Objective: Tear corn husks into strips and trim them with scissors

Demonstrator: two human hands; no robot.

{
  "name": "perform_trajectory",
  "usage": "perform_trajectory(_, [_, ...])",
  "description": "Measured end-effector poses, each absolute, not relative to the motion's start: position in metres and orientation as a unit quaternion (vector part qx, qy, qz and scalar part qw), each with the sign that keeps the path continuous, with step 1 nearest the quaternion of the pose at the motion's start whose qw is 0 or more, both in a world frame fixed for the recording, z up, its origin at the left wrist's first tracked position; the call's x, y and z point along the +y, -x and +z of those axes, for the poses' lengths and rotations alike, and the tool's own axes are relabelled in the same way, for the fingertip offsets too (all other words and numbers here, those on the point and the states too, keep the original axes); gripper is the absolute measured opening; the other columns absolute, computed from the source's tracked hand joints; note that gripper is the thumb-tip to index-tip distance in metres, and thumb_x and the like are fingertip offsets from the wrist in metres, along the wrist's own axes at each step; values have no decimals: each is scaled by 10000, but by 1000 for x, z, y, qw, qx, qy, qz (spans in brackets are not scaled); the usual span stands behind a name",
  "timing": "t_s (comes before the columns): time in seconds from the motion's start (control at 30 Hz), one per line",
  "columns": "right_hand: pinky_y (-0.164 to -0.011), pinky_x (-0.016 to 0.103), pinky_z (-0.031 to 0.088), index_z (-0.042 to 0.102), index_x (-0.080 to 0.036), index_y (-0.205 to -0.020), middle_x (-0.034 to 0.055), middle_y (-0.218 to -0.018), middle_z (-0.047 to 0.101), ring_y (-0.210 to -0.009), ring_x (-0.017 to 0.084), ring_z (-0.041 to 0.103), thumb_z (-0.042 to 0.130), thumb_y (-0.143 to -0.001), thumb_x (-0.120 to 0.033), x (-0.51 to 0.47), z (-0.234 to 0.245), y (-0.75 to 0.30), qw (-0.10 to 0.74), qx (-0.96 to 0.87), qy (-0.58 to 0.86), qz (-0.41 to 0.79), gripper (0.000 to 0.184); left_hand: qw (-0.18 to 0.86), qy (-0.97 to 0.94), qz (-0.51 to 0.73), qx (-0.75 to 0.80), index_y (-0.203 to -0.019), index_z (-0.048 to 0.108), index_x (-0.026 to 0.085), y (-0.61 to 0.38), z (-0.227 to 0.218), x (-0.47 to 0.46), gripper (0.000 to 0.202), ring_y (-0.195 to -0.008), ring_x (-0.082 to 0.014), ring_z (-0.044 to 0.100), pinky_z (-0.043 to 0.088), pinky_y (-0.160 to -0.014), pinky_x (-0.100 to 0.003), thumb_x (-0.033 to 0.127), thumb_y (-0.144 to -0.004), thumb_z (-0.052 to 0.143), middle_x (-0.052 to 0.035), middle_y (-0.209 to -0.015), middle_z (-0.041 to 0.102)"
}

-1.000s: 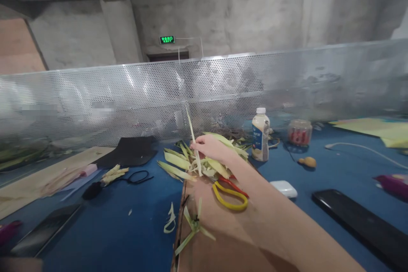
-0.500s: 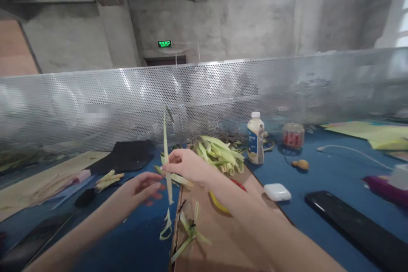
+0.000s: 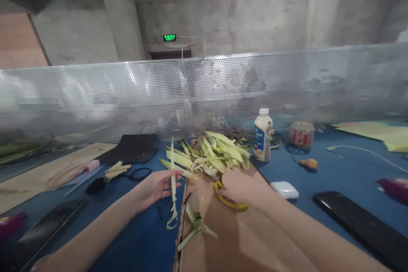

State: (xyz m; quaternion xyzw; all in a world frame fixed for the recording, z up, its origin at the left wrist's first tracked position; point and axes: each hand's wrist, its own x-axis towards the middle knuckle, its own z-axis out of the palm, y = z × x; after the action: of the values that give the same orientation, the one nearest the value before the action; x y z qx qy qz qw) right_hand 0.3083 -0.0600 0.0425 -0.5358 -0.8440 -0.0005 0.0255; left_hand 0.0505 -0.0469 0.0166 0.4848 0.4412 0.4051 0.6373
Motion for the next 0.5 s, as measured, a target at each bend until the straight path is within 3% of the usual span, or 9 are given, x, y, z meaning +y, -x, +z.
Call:
perform_trajectory(0.07, [-729,321,445,659,-149,-855,132,-896,641,-798,233,616,475,-844,-256,-62,25,-323,53,-842,535,-43,213,629,-483,416,444,-979,701,149,-48,14,-44,295,-830,-154,603,473,-700,-245,347,-769,643,-81,-989,644])
perform_trajectory(0.17, [-761,350,456,596,-104,-1096,186,-1082,587,-872,259,612,520,-809,-220,-61,9,-336,57,-808,579,-95,318,628,-505,409,428,-982,705,148,-50,11,-44,287,-796,-150,606,471,-701,-254,337,-777,633,-79,-970,649])
perform_trajectory(0.37, [-771,340,454,603,-148,-1068,133,-993,659,-898,268,608,579,-770,-425,-51,9,-345,112,-813,570,40,408,654,-480,405,421,-970,710,143,-48,9,-48,274,-762,-139,606,464,-689,-240,332,-798,610,-62,-862,649])
perform_trajectory(0.5, [-748,316,448,619,-151,-1022,118,-984,666,-880,247,609,576,-761,-366,-48,12,-346,104,-810,573,73,340,658,-470,407,425,-945,714,148,-43,11,-46,242,-747,-131,595,469,-675,-240,302,-801,596,-56,-856,642])
